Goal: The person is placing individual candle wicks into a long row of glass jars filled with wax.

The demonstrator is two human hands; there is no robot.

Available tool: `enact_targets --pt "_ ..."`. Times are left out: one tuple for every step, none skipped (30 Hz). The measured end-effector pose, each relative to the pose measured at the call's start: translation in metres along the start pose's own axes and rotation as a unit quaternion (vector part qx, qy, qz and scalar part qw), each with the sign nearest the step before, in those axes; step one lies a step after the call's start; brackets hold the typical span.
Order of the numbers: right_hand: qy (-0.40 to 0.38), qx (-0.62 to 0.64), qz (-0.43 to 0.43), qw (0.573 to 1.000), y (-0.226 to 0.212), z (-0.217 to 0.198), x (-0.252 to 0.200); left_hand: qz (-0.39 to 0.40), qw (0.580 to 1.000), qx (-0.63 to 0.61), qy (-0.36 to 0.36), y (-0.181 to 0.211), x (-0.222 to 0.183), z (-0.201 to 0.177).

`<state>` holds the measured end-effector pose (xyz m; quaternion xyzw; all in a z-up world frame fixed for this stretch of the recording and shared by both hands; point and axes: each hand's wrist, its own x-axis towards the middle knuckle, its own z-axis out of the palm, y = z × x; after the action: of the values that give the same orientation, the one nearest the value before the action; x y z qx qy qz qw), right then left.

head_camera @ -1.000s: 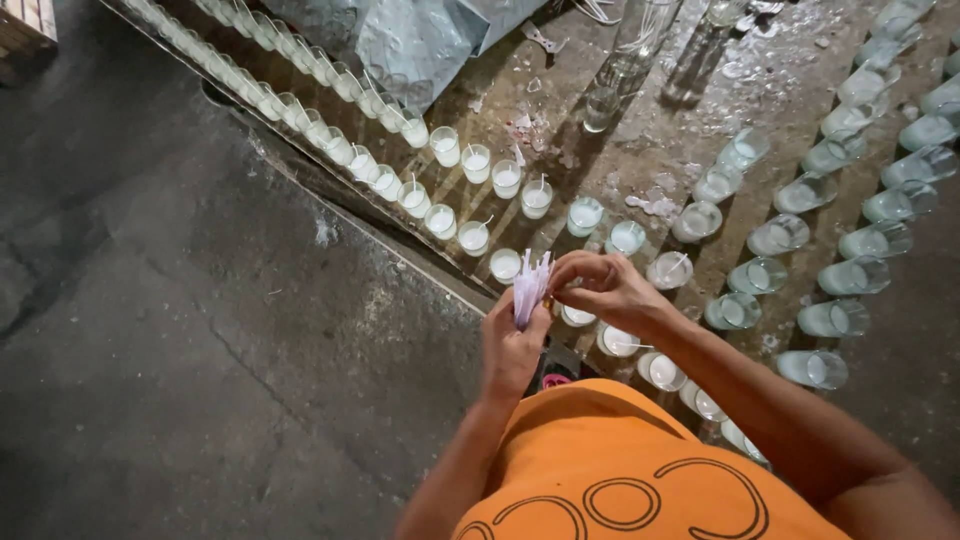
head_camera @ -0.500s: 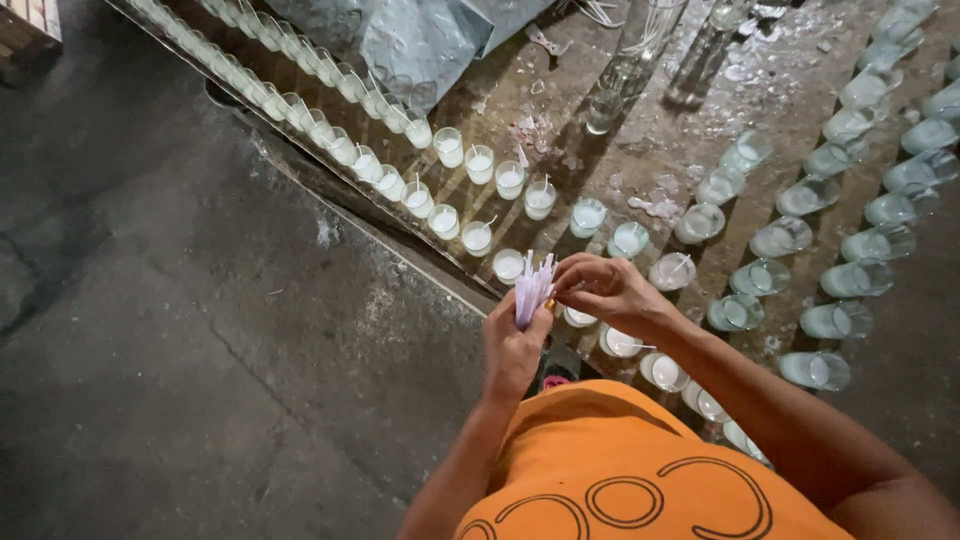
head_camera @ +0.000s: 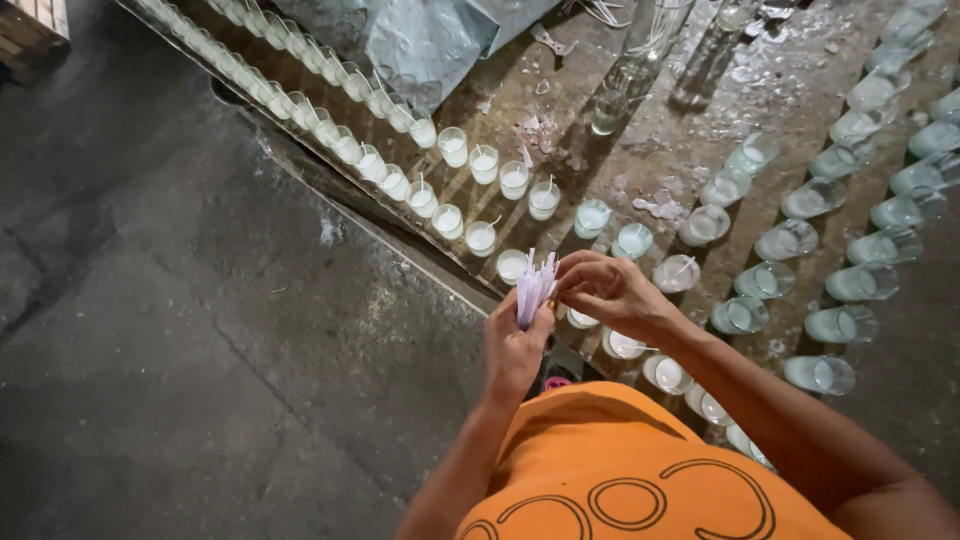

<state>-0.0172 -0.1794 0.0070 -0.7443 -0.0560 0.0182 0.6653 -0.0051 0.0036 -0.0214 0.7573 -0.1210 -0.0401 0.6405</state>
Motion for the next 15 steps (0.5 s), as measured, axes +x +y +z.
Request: enact_targets --pt "-0.003 -0.003 0.000 1.000 0.000 -0.001 0.000 0.015 1.000 0.006 0.010 -0.003 0.000 0.002" --pt "-0.004 -0.004 0.000 1.000 0.001 -0.001 0.002 0.016 1.000 0.005 0.012 -0.003 0.000 0.002" --pt "-0.001 -0.004 0.009 1.000 0.001 -0.001 0.004 0.036 0.998 0.041 0.022 -0.003 0.001 0.001" --pt "0.002 -0.003 0.019 1.000 0.002 -0.001 0.004 0.055 0.995 0.077 0.033 -0.003 -0.001 0.001" --pt "0.001 -0.003 0.019 1.000 0.002 0.001 0.006 0.054 0.995 0.077 0.034 -0.007 -0.001 0.001" --pt "0.010 0.010 0.031 0.999 0.002 0.003 0.008 0.080 0.989 0.113 0.045 -0.010 0.000 0.000" --pt "0.020 0.023 0.043 0.999 0.002 0.005 0.010 0.107 0.982 0.148 0.056 -0.012 0.000 -0.001" --pt "0.019 0.024 0.043 0.999 0.001 0.007 0.010 0.107 0.982 0.148 0.057 -0.015 -0.001 -0.001" --pt "0.022 0.027 0.038 0.999 0.001 0.009 0.010 0.129 0.971 0.188 0.065 -0.018 -0.001 0.000" --pt "0.025 0.030 0.032 0.999 0.000 0.011 0.011 0.152 0.959 0.227 0.073 -0.020 -0.001 0.000" --pt "0.024 0.030 0.031 0.999 0.011 0.014 0.012 0.153 0.959 0.228 0.074 -0.018 0.000 -0.001" --pt "0.036 0.074 0.041 0.996 0.021 0.016 0.012 0.149 0.961 0.218 0.077 -0.016 0.000 -0.002" --pt "0.048 0.118 0.052 0.991 0.032 0.020 0.012 0.145 0.964 0.209 0.079 -0.014 -0.001 -0.003" --pt "0.045 0.118 0.053 0.991 0.023 0.023 0.012 0.144 0.964 0.209 0.081 -0.020 0.000 -0.001" --pt "0.053 0.130 0.055 0.989 0.013 0.026 0.011 0.116 0.978 0.154 0.085 -0.025 0.001 0.000"
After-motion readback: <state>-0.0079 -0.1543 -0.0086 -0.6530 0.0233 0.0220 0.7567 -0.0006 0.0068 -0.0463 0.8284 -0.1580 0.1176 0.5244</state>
